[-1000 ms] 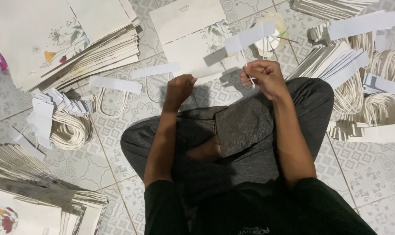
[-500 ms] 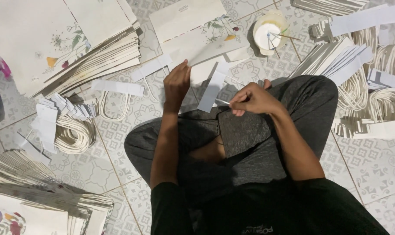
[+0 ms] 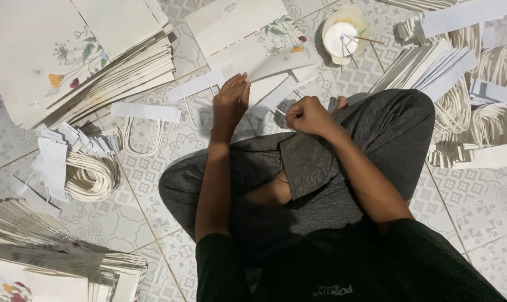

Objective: Assembling paper bags by applying glue to paper strips and attaching them as handles to the bag templates.

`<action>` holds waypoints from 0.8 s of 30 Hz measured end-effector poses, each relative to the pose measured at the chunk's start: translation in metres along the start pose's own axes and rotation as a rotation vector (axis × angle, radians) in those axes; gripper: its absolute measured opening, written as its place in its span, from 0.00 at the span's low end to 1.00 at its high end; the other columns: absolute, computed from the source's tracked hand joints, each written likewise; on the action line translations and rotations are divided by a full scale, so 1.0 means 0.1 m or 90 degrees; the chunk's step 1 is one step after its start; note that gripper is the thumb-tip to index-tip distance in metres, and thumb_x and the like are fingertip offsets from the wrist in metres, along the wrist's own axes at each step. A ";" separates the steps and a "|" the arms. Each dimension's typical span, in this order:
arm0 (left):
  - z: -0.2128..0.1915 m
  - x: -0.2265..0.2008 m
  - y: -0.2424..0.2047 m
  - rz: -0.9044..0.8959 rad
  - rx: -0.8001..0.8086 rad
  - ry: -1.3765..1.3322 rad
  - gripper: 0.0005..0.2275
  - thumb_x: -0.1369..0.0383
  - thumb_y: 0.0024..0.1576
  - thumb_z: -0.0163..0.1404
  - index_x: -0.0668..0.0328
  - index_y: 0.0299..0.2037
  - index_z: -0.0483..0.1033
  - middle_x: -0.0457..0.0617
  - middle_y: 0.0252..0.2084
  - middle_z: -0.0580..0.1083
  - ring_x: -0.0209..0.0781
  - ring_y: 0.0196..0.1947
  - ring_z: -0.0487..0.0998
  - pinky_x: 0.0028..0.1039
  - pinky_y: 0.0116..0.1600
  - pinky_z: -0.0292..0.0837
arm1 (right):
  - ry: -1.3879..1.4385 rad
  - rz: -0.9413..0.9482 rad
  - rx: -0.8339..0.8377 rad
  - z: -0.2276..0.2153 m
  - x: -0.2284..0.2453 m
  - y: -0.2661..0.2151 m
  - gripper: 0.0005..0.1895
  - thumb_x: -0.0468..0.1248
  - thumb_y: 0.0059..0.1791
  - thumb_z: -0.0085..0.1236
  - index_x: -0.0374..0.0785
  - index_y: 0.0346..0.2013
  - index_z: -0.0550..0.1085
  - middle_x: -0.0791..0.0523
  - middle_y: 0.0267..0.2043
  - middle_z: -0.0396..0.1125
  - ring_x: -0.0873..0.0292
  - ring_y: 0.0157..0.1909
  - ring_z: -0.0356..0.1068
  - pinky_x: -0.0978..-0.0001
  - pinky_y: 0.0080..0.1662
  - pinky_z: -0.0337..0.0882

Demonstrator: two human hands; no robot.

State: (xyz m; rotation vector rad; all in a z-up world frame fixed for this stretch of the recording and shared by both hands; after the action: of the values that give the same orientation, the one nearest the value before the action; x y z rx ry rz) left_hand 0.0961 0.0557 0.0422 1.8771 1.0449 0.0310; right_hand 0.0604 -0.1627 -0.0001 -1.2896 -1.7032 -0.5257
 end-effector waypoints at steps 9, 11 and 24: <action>0.10 0.07 -0.07 -0.063 0.056 0.047 0.05 0.74 0.60 0.58 0.67 0.33 0.81 0.56 0.39 0.82 0.48 0.44 0.84 0.26 0.45 0.82 | -0.111 -0.016 -0.067 0.24 -0.03 0.17 0.06 0.33 0.44 0.61 0.33 0.24 0.80 0.46 0.20 0.71 0.47 0.24 0.73 0.57 0.27 0.70; 0.05 0.01 -0.02 -0.046 0.066 0.055 0.05 0.75 0.61 0.56 0.69 0.33 0.80 0.57 0.38 0.82 0.48 0.43 0.84 0.27 0.46 0.82 | -0.140 -0.015 -0.066 0.23 0.10 0.19 0.08 0.32 0.48 0.58 0.30 0.31 0.81 0.41 0.25 0.72 0.45 0.29 0.75 0.59 0.31 0.73; 0.26 0.00 -0.30 -0.020 0.093 0.031 0.05 0.78 0.62 0.53 0.73 0.35 0.75 0.61 0.35 0.79 0.54 0.39 0.83 0.35 0.46 0.81 | -0.052 0.034 -0.040 0.02 0.01 0.18 0.20 0.36 0.48 0.62 0.23 0.48 0.78 0.31 0.42 0.72 0.27 0.46 0.74 0.39 0.45 0.75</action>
State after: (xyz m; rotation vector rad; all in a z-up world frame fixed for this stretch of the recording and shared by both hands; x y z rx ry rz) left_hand 0.0880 0.0424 0.0060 1.9995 1.1354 -0.0188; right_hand 0.0760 -0.1537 -0.0037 -1.4150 -1.7263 -0.5045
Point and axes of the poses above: each hand's wrist, its own y-axis towards the middle knuckle, its own z-axis out of the palm, x = y × z, the point moved 6 cm from there along y, towards the middle knuckle
